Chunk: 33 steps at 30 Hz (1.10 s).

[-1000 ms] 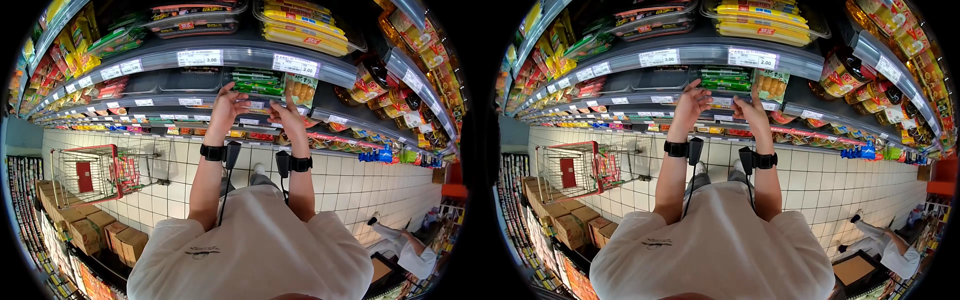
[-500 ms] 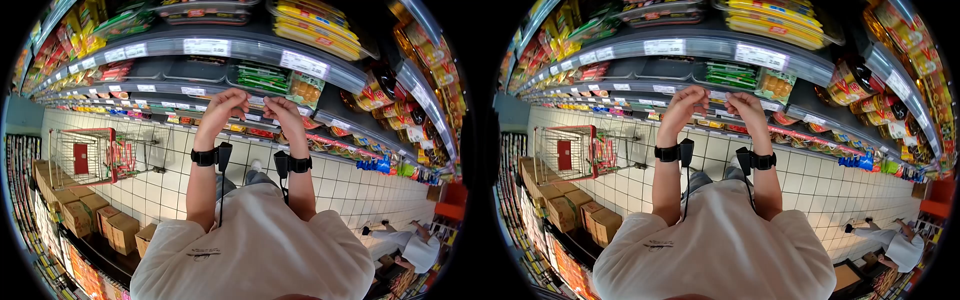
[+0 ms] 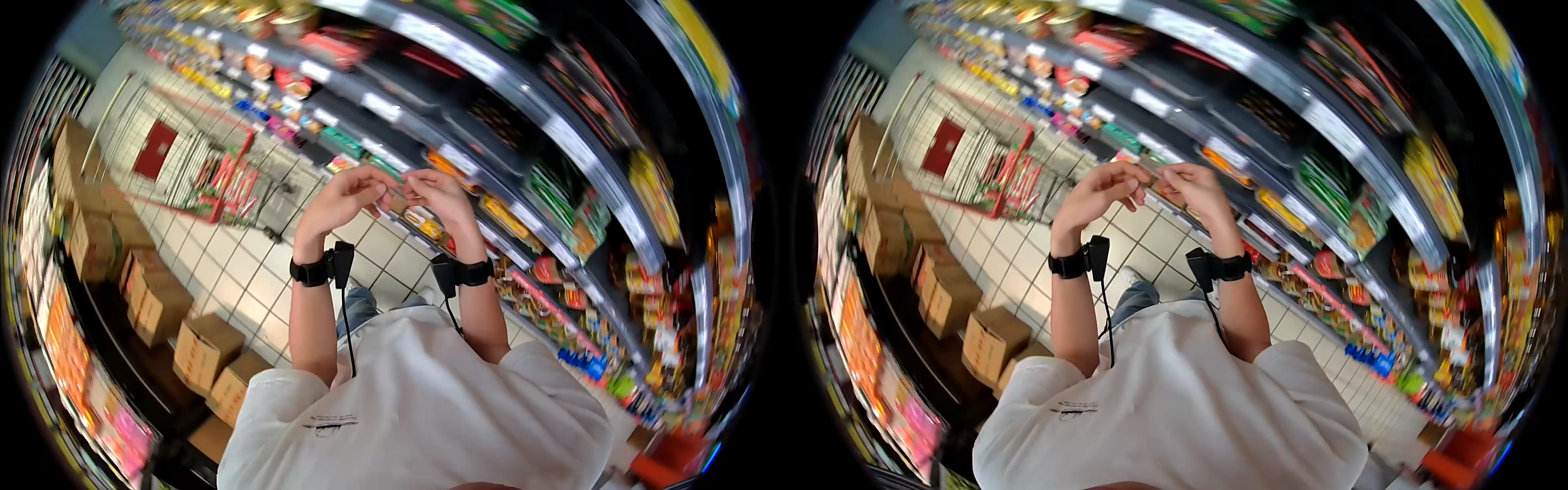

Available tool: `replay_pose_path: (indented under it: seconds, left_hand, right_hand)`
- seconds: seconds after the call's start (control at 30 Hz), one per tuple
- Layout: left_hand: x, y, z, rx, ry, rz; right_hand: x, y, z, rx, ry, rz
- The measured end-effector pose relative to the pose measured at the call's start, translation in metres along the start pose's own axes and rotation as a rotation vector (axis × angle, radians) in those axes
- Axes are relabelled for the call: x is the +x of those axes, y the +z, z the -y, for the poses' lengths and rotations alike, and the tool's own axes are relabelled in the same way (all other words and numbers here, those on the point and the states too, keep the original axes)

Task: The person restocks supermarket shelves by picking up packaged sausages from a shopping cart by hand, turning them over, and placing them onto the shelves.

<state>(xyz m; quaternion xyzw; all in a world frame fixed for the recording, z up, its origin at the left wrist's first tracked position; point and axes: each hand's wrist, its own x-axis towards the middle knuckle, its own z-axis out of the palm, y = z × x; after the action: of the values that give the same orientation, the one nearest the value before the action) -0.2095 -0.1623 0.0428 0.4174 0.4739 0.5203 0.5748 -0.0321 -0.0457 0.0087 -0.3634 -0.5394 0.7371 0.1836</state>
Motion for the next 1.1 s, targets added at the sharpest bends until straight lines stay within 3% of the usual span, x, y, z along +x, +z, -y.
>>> replay_pose_path:
  seconds: [0.2, 0.27, 0.4, 0.53, 0.83, 1.1]
  left_hand:
    - [-0.098, -0.097, 0.014, 0.013, -0.035, -0.395]
    - [-0.135, -0.122, 0.034, 0.202, -0.127, -0.527]
    - [-0.209, -0.156, 0.079, 0.205, -0.307, -0.661]
    - [-0.252, -0.167, 0.11, 0.154, -0.328, -0.929]
    - [-0.264, -0.211, 0.116, -0.134, -0.279, -1.154]
    - [-0.225, -0.342, 0.09, -0.268, -0.217, -1.277]
  right_hand:
    - [0.039, 0.116, -0.003, -0.178, 0.042, 0.142]
    - [0.056, 0.153, -0.016, -0.286, 0.032, 0.174]
    - [0.085, 0.198, -0.033, -0.442, 0.098, 0.319]
    - [0.113, 0.235, -0.047, -0.529, 0.175, 0.417]
    - [0.206, 0.33, -0.073, -0.589, 0.223, 0.564]
    - [0.354, 0.436, -0.087, -0.519, 0.344, 0.61]
